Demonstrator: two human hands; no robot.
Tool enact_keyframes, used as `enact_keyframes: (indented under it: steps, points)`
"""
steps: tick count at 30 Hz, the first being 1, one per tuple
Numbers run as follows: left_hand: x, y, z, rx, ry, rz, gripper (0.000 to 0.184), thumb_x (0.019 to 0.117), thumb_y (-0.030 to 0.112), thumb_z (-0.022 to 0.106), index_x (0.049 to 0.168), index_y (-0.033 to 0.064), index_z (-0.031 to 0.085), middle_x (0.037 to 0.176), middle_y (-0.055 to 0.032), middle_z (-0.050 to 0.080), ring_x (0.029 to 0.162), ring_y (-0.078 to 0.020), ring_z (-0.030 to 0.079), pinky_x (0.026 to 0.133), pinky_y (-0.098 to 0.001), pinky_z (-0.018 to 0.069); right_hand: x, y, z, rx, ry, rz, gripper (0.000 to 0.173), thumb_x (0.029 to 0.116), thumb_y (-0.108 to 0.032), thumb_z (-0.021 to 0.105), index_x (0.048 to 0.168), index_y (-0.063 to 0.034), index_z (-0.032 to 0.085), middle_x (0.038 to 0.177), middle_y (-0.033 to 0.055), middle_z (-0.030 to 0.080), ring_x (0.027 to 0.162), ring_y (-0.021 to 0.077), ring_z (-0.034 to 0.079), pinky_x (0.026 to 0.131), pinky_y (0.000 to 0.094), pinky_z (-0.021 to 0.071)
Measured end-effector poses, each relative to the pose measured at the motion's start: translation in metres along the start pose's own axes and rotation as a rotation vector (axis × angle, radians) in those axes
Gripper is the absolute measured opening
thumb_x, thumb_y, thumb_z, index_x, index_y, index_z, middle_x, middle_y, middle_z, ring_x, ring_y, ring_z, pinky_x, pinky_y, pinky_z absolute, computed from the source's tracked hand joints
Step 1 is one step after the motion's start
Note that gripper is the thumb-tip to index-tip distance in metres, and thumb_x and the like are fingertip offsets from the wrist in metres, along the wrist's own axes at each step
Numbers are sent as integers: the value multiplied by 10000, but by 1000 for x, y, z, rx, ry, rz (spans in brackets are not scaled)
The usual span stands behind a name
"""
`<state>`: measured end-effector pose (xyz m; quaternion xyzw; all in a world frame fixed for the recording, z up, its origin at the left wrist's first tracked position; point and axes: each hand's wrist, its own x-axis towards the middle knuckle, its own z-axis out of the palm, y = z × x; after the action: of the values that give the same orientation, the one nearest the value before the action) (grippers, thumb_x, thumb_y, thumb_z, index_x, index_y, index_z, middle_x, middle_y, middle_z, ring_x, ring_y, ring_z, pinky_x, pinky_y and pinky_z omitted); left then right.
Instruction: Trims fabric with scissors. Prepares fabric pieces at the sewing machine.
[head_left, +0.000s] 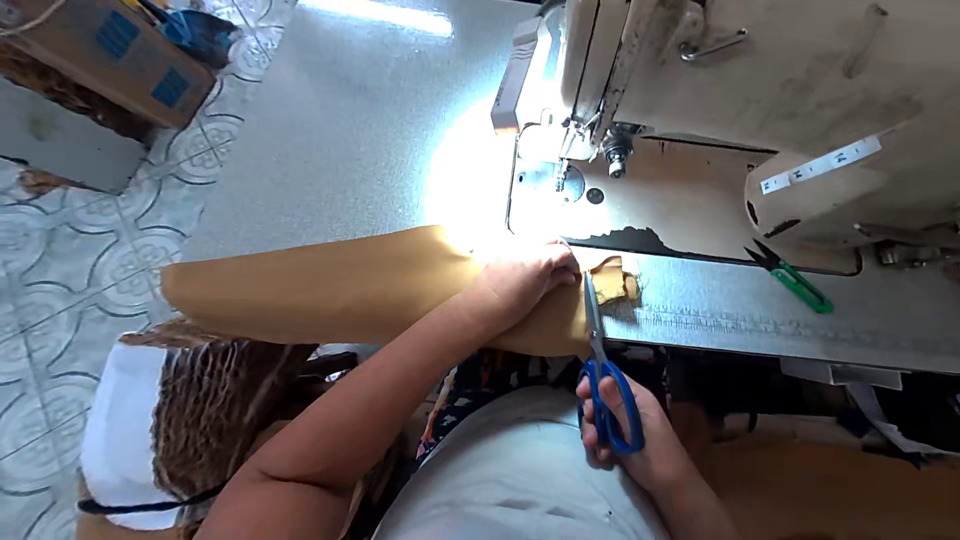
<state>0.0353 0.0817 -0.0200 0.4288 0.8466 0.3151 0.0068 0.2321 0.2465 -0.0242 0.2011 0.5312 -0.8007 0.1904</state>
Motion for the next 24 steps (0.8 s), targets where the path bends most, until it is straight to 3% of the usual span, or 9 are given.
enact_keyframes:
  steps: [2,4,6,8,13,16,19,21,24]
  points:
    - [-5,4,-1,56,-3,6,114,970,178,687,1005,124,781,1131,-68,704,1028,-210,682,878,-386,564,8,1,3,111,26,65,306,1072,-305,487,1059,-30,620,739,18,638,560,96,645,486,230,566]
    - [-12,10,0,123,-12,11,170,987,203,660,1090,137,778,1120,-53,696,1027,-225,661,860,-417,545,6,0,0,162,5,62,337,1056,-359,536,1042,-34,621,742,19,637,556,97,649,484,233,574]
    - [-26,16,4,174,-21,-9,267,1010,221,627,1240,138,733,1236,-58,698,1162,-246,654,954,-470,537,-4,-1,-8,106,-9,53,347,1039,-396,564,1028,-54,619,735,1,637,549,88,646,473,227,569]
    - [-38,16,13,186,30,-19,315,1038,243,578,1312,128,683,1326,-73,680,1310,-281,594,1058,-543,471,-18,-5,-21,-70,10,48,340,1024,-432,578,1026,-95,621,740,-38,651,560,63,650,482,211,563]
    - [-47,17,27,125,103,-21,271,1039,261,577,1229,135,723,1365,-44,677,1398,-319,524,1105,-632,396,-46,-16,-48,-359,-32,227,661,822,-758,649,1064,-144,610,834,-74,670,678,46,684,547,191,563]
    - [-48,21,30,132,85,-22,310,1036,279,574,1281,142,706,1407,-40,652,1420,-373,491,1079,-766,318,-37,-16,-39,-450,-41,221,592,875,-691,630,1086,-138,602,882,-70,670,707,27,681,560,176,556]
    - [-49,22,30,137,62,-33,333,1035,299,571,1314,159,689,1441,-24,628,1443,-363,465,1081,-790,276,-21,-19,-19,-575,32,199,483,949,-575,581,1115,-122,601,926,-33,668,745,40,681,559,190,541]
    - [-49,22,29,132,58,-35,336,1036,301,571,1319,162,686,1445,-22,624,1450,-350,458,1087,-787,272,-13,-17,-10,-617,82,169,505,962,-605,560,1117,-125,592,917,-24,659,742,46,676,564,195,540]
    - [-50,20,30,135,62,-33,338,1038,309,569,1325,173,685,1445,-11,624,1456,-337,454,1093,-780,280,-7,-10,-4,-658,147,103,575,946,-663,544,1102,-115,611,922,-4,650,783,74,676,674,243,568]
